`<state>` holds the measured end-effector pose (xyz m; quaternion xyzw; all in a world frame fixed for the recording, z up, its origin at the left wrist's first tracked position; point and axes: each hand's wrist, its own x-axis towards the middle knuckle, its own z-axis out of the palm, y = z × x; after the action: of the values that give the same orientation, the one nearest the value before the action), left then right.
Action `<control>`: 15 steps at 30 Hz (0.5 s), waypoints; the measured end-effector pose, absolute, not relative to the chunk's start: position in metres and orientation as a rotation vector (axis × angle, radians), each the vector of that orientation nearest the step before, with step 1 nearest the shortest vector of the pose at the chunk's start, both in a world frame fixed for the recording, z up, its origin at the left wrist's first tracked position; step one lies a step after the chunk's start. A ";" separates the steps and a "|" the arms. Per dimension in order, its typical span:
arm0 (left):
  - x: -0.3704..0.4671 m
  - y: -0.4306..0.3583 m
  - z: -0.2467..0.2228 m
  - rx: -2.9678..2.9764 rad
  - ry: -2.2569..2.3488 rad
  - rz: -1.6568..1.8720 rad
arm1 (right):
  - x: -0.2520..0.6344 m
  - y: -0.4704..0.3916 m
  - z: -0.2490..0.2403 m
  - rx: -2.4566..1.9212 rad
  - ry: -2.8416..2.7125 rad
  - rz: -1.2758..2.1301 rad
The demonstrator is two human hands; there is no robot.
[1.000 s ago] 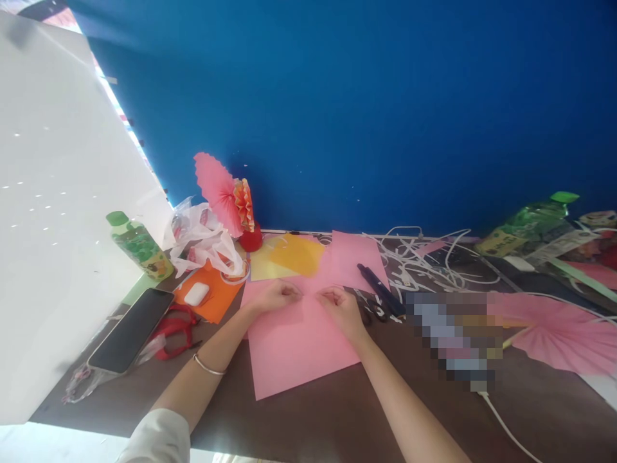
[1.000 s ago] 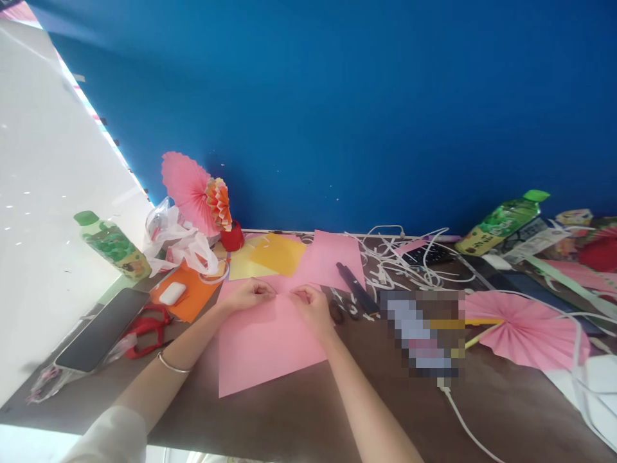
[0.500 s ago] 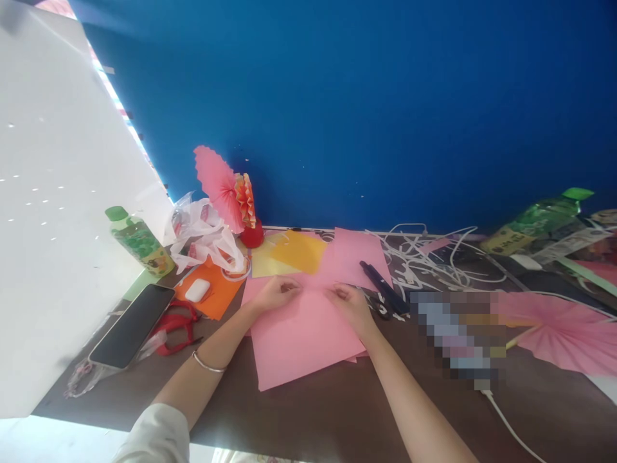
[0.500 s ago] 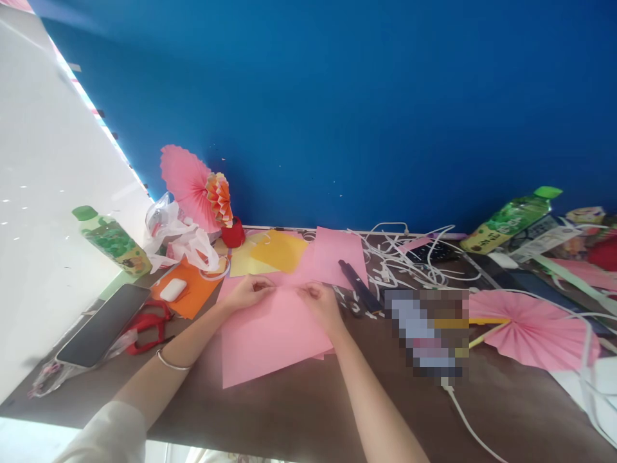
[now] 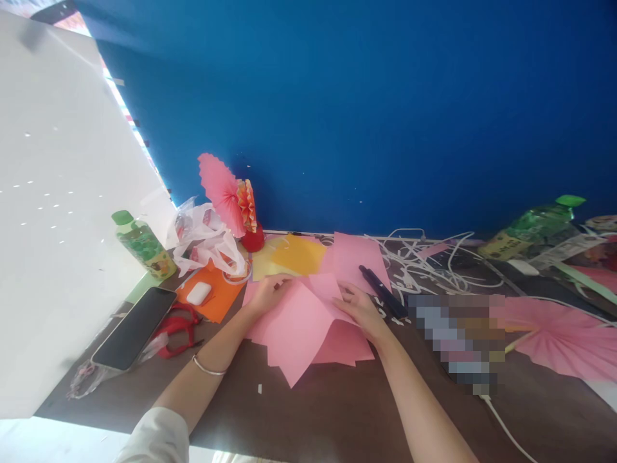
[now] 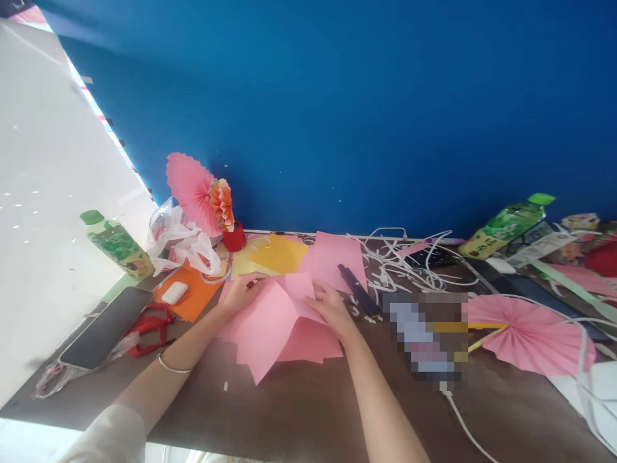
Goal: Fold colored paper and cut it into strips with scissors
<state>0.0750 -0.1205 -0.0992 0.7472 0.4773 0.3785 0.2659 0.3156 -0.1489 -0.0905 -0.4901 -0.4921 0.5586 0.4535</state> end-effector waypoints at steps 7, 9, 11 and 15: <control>0.072 -0.136 -0.095 2.008 1.711 1.081 | 0.320 -0.138 -0.098 -1.087 -0.986 1.134; 0.077 -0.145 -0.097 2.001 1.692 0.888 | 0.322 -0.139 -0.094 -0.987 -0.957 1.291; 0.083 -0.153 -0.097 1.937 1.600 0.872 | 0.326 -0.142 -0.090 -0.924 -0.926 1.438; 0.098 -0.166 -0.086 1.483 1.154 1.021 | 0.338 -0.155 -0.081 -0.936 -0.934 1.503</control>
<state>0.0982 -0.1660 -0.0857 0.6082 0.4731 0.4185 0.4808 0.3378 -0.1546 -0.0808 -0.3938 -0.3930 0.6321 0.5394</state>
